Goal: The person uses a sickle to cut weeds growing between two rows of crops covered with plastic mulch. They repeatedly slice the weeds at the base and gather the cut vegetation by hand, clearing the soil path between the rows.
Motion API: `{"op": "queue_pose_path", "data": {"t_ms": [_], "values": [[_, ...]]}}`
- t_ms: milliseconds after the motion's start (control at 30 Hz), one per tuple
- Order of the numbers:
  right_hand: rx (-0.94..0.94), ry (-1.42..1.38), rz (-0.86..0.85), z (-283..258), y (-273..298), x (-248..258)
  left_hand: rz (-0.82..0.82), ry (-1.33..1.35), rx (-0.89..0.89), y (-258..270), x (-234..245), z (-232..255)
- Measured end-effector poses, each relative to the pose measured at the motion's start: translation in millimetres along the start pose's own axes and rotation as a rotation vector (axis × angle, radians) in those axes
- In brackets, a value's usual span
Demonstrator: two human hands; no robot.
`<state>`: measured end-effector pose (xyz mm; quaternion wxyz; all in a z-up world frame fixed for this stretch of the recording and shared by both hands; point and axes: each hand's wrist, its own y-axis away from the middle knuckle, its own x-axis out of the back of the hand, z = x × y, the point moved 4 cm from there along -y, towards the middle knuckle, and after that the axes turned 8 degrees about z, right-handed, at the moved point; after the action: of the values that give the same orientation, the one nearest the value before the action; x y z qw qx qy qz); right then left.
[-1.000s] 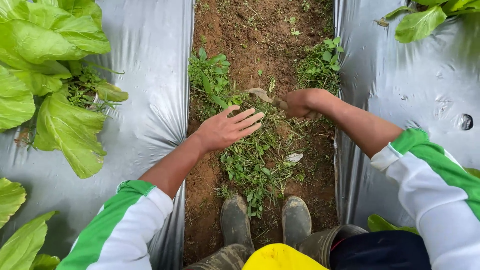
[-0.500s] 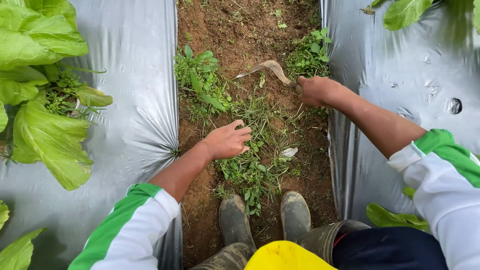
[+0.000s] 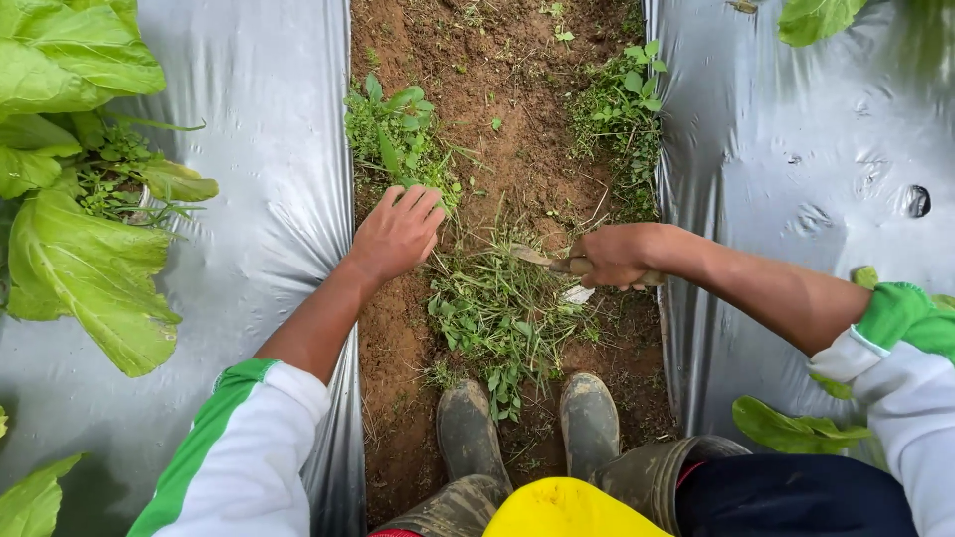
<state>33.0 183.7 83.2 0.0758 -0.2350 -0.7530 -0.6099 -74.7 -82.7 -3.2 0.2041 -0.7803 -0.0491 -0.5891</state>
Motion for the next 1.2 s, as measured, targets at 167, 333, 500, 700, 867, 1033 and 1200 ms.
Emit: {"op": "queue_pose_path", "data": {"t_ms": [167,333,500,700,867,1033,1200], "values": [[0.084,0.158,0.016,7.4,-11.7,-11.0,-0.075,-0.069,0.065,6.1,-16.8,-16.4],[-0.017,0.101,0.087,-1.5,10.8,31.3,-0.208,-0.122,0.111,14.7,-11.1,-27.3],[-0.131,-0.417,0.251,28.4,-5.8,20.3,-0.444,-0.156,0.253,16.8,20.2,-38.9],[-0.109,-0.525,0.381,75.6,-60.0,-9.2,-0.49,-0.126,0.444,32.9,32.5,-50.8],[-0.046,-0.585,0.433,73.3,-77.0,-20.7,-0.445,-0.17,0.466,41.7,34.6,-49.8],[-0.028,-0.607,0.437,75.1,-99.3,-32.8,-0.356,-0.151,0.528,44.1,26.1,-53.8],[-0.023,-0.665,0.455,88.8,-138.1,-44.9,-0.351,-0.106,0.556,48.2,17.1,-57.2]]}}
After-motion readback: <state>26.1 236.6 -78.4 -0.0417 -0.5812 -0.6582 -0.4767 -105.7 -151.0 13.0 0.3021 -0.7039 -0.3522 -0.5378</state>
